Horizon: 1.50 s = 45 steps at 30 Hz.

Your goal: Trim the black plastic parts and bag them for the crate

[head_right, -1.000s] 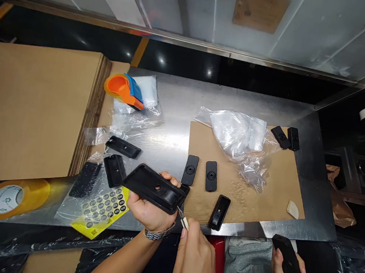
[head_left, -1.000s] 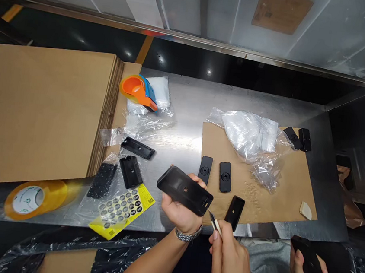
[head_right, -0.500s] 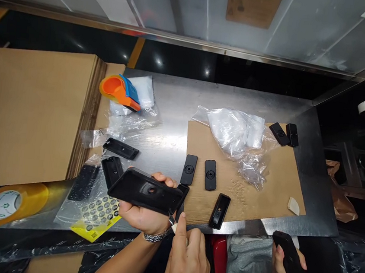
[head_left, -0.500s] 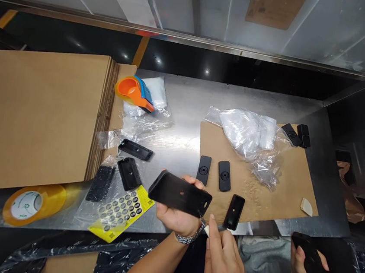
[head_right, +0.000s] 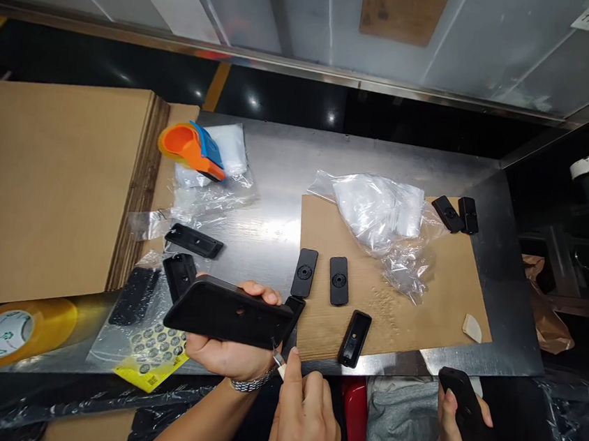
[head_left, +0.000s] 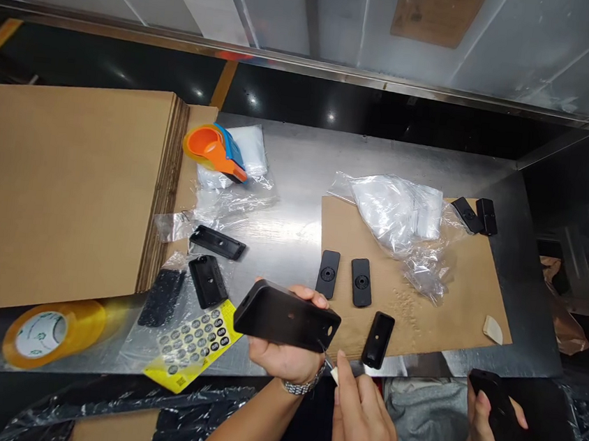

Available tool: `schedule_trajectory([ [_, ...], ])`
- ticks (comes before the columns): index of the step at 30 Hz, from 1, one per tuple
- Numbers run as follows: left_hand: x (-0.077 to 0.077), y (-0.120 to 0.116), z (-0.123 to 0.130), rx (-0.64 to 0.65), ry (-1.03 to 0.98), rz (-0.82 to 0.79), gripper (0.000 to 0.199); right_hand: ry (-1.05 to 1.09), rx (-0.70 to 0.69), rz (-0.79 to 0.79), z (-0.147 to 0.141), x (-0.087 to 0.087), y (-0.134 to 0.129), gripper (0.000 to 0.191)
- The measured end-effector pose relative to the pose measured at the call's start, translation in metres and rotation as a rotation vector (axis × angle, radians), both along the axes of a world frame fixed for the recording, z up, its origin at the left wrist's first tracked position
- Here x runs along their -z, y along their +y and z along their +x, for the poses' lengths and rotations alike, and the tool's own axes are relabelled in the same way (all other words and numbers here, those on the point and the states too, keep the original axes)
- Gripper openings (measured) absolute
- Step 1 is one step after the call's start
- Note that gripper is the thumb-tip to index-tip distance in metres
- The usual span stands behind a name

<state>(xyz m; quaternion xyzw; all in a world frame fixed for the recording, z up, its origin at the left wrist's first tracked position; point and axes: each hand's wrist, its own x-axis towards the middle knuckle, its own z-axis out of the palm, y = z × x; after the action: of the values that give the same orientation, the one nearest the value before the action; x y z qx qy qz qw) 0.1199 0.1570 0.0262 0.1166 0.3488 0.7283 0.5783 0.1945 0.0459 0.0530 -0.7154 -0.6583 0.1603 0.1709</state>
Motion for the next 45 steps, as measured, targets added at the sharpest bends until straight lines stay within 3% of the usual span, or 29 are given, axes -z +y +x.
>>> schedule_trajectory([
  [5,-0.003,-0.001,0.005,0.013,0.019,-0.006,0.039,0.037,0.001,-0.036,0.0,0.0,-0.002,0.039],
  [9,-0.003,-0.001,0.018,0.034,-0.032,-0.145,0.041,0.046,0.086,-0.039,0.005,-0.001,-0.006,0.038],
  [16,0.005,-0.007,0.057,0.231,-0.116,-0.449,0.038,0.061,0.273,-0.08,0.04,-0.003,-0.017,0.036],
  [25,0.023,-0.034,0.107,0.429,-0.092,-0.606,0.045,0.008,0.424,-0.199,0.066,-0.002,-0.034,0.032],
  [36,0.035,-0.056,0.134,0.474,0.027,-0.577,0.044,0.026,0.51,-0.311,0.076,0.004,-0.048,0.04],
  [45,0.03,-0.055,0.138,0.454,-0.02,-0.51,0.042,0.067,0.588,-0.155,0.069,0.018,-0.063,0.038],
])
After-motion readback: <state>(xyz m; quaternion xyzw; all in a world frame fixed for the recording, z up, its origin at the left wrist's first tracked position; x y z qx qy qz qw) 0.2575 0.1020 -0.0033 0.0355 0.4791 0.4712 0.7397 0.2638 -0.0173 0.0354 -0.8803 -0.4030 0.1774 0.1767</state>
